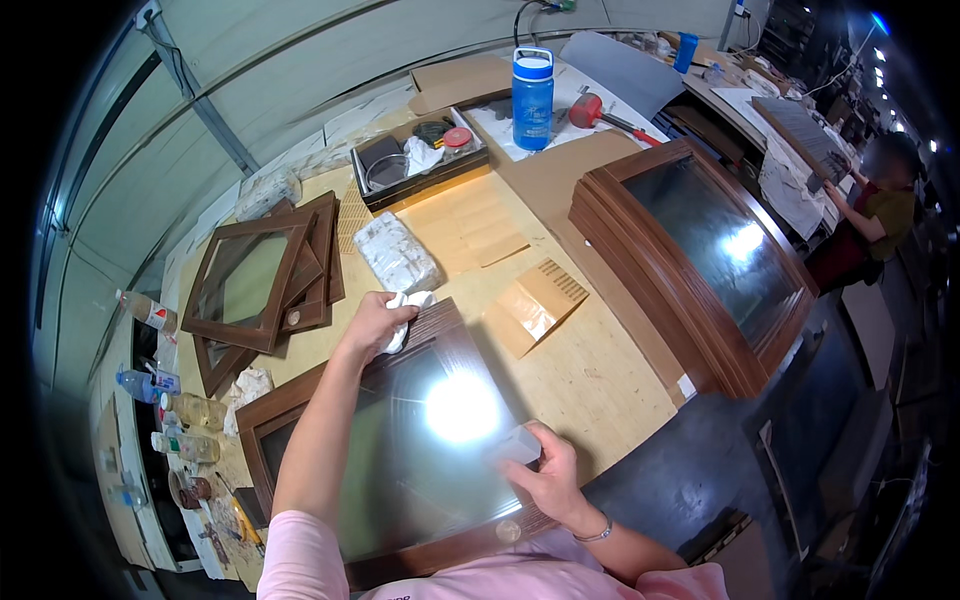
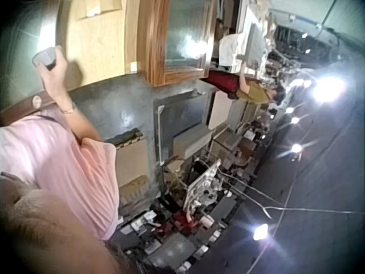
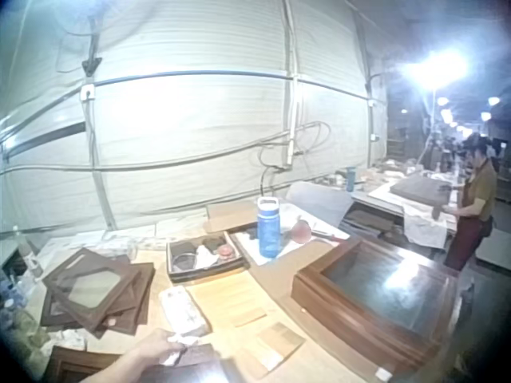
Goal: The person is wiping and polishing wooden cabinet door frames with a cloth and a sanding block, applying a liquid from a bottle onto the wood and glass surfaces, and rubbing them repeatedly.
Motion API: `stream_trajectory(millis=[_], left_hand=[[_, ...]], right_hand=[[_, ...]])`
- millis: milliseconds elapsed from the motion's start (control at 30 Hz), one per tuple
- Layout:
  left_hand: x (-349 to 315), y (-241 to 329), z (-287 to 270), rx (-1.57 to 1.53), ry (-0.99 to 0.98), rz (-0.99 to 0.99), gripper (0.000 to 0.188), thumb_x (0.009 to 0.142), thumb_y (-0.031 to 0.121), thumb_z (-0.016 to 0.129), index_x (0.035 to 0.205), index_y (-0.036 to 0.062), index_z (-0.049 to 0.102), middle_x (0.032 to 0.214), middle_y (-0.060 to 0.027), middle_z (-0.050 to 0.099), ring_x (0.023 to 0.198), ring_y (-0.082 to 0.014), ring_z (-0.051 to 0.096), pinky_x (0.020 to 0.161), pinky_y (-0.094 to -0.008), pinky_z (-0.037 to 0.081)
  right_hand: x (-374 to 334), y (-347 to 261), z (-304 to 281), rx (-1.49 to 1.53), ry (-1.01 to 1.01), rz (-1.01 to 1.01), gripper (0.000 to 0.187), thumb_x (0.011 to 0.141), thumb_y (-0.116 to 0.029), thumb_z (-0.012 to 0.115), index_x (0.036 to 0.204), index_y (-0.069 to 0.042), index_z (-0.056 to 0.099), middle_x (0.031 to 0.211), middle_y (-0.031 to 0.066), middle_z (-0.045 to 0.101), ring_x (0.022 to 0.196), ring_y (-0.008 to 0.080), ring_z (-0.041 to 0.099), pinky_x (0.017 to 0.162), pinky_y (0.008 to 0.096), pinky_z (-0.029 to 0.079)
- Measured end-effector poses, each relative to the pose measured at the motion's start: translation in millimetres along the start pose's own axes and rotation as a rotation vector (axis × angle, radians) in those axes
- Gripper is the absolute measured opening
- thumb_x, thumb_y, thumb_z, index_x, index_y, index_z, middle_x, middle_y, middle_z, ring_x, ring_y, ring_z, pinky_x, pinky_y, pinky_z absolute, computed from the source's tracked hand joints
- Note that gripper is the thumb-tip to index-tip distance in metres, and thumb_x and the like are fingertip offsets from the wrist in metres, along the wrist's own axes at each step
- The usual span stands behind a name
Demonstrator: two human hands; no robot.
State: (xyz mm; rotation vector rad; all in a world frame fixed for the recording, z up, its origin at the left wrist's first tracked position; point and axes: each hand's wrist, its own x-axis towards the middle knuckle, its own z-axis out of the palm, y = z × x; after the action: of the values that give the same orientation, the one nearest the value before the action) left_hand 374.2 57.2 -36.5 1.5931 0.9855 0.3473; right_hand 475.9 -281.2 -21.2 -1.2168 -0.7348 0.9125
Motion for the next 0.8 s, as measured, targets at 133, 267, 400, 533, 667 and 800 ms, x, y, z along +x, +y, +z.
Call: stream_trajectory(millis=[133, 267, 400, 533, 667, 800], left_hand=[[-27, 19, 51, 0.377, 0.301, 0.4, 0.036, 0.079, 0.012, 0.075, 0.113, 0.0051, 0.067, 0.115, -0.0174, 0.067, 0.107, -0.0337, 0.064, 0.093, -0.0384, 0.049], [-123, 13, 106, 0.677, -0.177, 0.875, 0.053, 0.068, -0.003, 0.065, 0.119, 0.01, 0.063, 0.129, -0.0199, 0.057, 0.116, -0.0374, 0.053, 0.1, -0.0494, 0.038], [-191, 43, 101, 0.272, -0.748, 0.759, 0.048, 0.068, 0.003, 0.072, 0.115, 0.0078, 0.068, 0.115, -0.0133, 0.067, 0.112, -0.0314, 0.06, 0.102, -0.0437, 0.045], [-113, 72, 87, 0.592, -0.207, 0.846, 0.042, 0.077, 0.014, 0.073, 0.119, 0.0132, 0.066, 0.118, -0.0137, 0.066, 0.108, -0.033, 0.062, 0.096, -0.0445, 0.049], [-22, 34, 75, 0.928, 0.213, 0.737, 0.031, 0.083, 0.02, 0.07, 0.112, 0.0121, 0.069, 0.105, -0.0178, 0.069, 0.096, -0.0379, 0.066, 0.088, -0.0451, 0.052], [6, 53, 77, 0.796, 0.153, 0.272, 0.026, 0.084, 0.025, 0.07, 0.102, 0.0056, 0.069, 0.094, -0.0232, 0.069, 0.092, -0.04, 0.066, 0.085, -0.0468, 0.051]], right_hand=[[1, 2, -3, 0.007, 0.014, 0.011, 0.021, 0.081, 0.003, 0.071, 0.1, 0.003, 0.061, 0.091, 0.0034, 0.063, 0.082, 0.0087, 0.059, 0.074, 0.0235, 0.047], [-5, -7, -9, 0.168, 0.177, 0.107, 0.026, 0.078, 0.006, 0.067, 0.103, 0.004, 0.061, 0.093, 0.0059, 0.065, 0.084, 0.0116, 0.062, 0.076, 0.0249, 0.05], [10, -29, -38, 0.39, 0.444, 0.055, 0.032, 0.077, 0.004, 0.062, 0.109, 0.005, 0.057, 0.098, 0.0118, 0.067, 0.09, 0.0209, 0.067, 0.085, 0.0341, 0.052], [45, -36, -64, 0.313, 0.446, -0.048, 0.025, 0.082, 0.002, 0.063, 0.106, 0.005, 0.06, 0.097, 0.009, 0.066, 0.089, 0.0145, 0.063, 0.082, 0.0288, 0.051], [55, -31, -46, 0.365, 0.42, -0.049, 0.023, 0.083, 0.001, 0.064, 0.106, 0.004, 0.06, 0.097, 0.0081, 0.065, 0.088, 0.0136, 0.062, 0.08, 0.027, 0.05], [54, -19, -48, 0.356, 0.378, 0.002, 0.023, 0.082, 0.001, 0.065, 0.104, 0.003, 0.062, 0.094, 0.0064, 0.065, 0.084, 0.0119, 0.062, 0.076, 0.0259, 0.049]])
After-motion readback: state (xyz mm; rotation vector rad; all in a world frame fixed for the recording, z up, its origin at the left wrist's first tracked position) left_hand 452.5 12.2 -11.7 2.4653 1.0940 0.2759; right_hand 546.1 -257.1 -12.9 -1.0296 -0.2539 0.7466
